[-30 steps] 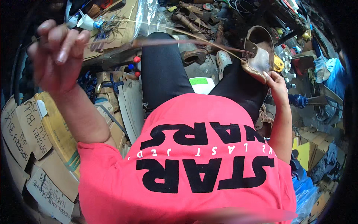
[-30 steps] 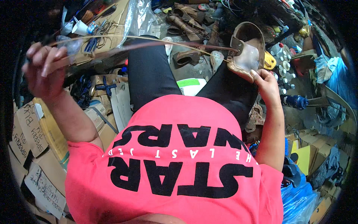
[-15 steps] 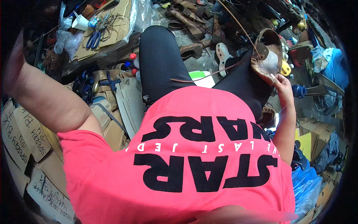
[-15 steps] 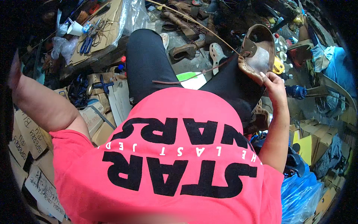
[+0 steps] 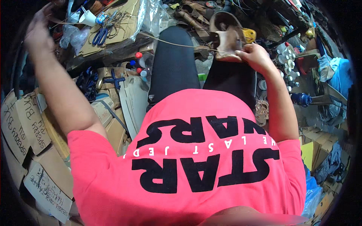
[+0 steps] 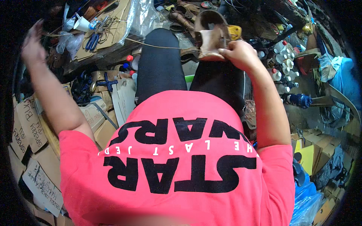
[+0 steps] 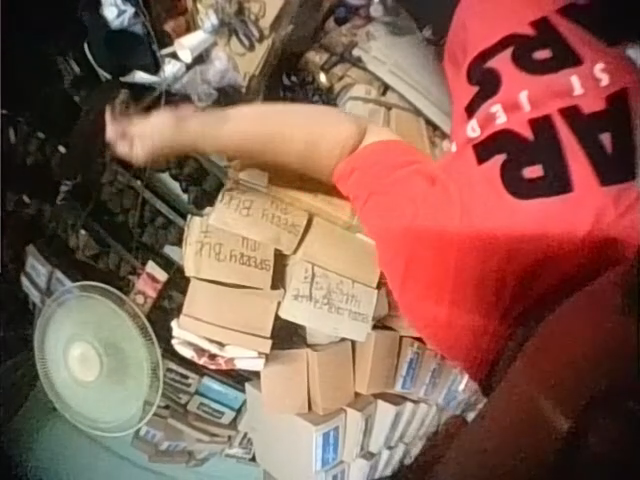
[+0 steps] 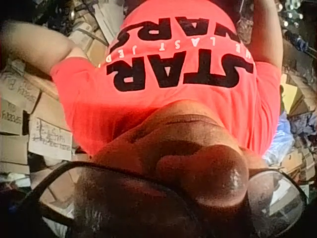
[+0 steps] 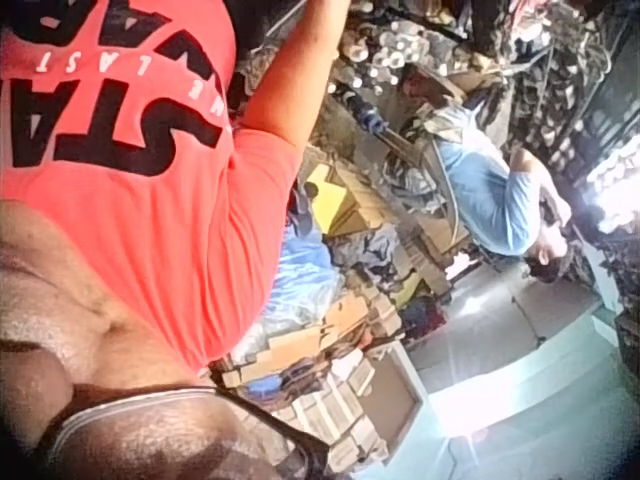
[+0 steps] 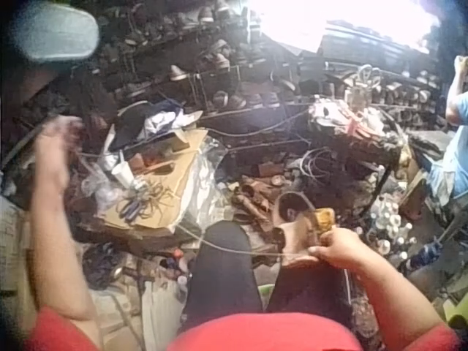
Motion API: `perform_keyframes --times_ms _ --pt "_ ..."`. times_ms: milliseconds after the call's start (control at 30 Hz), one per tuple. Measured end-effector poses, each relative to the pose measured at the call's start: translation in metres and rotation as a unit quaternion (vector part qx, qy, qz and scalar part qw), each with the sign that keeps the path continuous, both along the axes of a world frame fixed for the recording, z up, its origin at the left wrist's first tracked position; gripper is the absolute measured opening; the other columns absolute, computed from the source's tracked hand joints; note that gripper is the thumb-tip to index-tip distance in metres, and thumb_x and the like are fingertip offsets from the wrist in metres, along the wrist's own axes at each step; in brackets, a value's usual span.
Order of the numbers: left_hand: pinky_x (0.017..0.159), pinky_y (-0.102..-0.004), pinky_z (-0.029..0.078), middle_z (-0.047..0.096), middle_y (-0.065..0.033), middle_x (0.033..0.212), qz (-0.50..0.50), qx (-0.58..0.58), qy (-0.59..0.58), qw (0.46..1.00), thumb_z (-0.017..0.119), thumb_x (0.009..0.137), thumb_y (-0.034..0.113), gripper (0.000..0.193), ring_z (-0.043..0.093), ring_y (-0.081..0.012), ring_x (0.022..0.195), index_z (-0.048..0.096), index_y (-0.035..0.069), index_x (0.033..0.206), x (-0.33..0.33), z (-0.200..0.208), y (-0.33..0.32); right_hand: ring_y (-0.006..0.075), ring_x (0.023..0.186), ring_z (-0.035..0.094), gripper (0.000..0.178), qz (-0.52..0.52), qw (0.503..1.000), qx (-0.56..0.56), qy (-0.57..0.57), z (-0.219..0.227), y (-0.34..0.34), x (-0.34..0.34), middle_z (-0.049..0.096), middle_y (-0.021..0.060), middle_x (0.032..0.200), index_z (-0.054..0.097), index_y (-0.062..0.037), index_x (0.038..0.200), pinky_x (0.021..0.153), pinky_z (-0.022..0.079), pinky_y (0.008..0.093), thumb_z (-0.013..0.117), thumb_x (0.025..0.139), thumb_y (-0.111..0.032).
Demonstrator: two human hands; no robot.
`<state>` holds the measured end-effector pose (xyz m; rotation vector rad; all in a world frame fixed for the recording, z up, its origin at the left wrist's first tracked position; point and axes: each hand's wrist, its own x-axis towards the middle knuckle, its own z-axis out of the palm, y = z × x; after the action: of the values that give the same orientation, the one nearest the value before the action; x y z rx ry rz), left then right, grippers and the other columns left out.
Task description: Stitching the upper parts of a leather shoe by hand with needle and thread.
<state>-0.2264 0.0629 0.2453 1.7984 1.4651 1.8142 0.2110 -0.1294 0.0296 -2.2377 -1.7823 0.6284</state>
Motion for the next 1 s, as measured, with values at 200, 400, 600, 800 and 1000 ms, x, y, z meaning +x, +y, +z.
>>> perform_keyframes --times_ms 200,400,600,800,1000 --pt "0.08 -0.0287 0.044 0.063 -0.0065 0.102 -0.421 -0.138 0.129 0.887 0.053 0.08 0.001 0.023 0.057 -0.0164 0.092 0.069 0.006 0.094 0.137 -0.148 -0.026 0.0289 0.074 0.065 0.039 0.032 0.995 -0.082 0.055 0.001 0.039 -0.032 0.066 0.0138 0.075 0.07 -0.0073 0.08 0.069 0.049 0.0379 0.069 0.072 -0.045" --pt "0.088 -0.033 0.045 0.06 -0.0079 0.097 -0.608 -0.086 0.299 0.731 0.063 0.082 0.016 0.016 0.057 -0.0225 0.098 0.069 0.009 0.095 0.245 -0.237 -0.048 0.026 0.066 0.065 0.036 0.035 0.993 -0.028 0.113 -0.006 0.033 -0.024 0.065 0.0145 0.07 0.069 -0.0053 0.078 0.065 0.05 0.035 0.073 0.071 -0.041" --pt "0.083 -0.0323 0.045 0.056 -0.0076 0.096 -0.623 -0.154 0.322 0.696 0.071 0.076 0.024 0.019 0.057 -0.0218 0.091 0.069 0.012 0.09 0.258 -0.242 -0.035 0.0281 0.076 0.06 0.027 0.1 0.969 0.214 -0.067 0.012 0.003 -0.04 0.058 0.0109 0.077 0.064 -0.0037 0.083 0.065 0.047 0.038 0.068 0.078 -0.03" --pt "0.081 -0.0313 0.044 0.054 -0.0072 0.092 -0.634 -0.145 0.276 0.708 0.075 0.072 0.027 0.02 0.054 -0.0216 0.091 0.067 0.01 0.081 0.264 -0.258 -0.042 0.0277 0.061 0.049 0.024 0.113 0.972 0.02 0.207 0.002 0.004 -0.022 0.053 0.0168 0.069 0.059 0.0032 0.082 0.059 0.042 0.0366 0.061 0.086 -0.021" --pt "0.083 -0.0327 0.043 0.053 -0.0082 0.095 -0.619 -0.175 0.251 0.723 0.077 0.071 0.028 0.023 0.053 -0.0225 0.096 0.064 0.009 0.077 0.265 -0.262 -0.047 0.0258 0.06 0.045 0.028 0.136 0.976 0.035 0.168 0.011 -0.023 -0.014 0.043 0.0151 0.064 0.048 0.0039 0.071 0.058 0.038 0.0378 0.059 0.086 -0.018"
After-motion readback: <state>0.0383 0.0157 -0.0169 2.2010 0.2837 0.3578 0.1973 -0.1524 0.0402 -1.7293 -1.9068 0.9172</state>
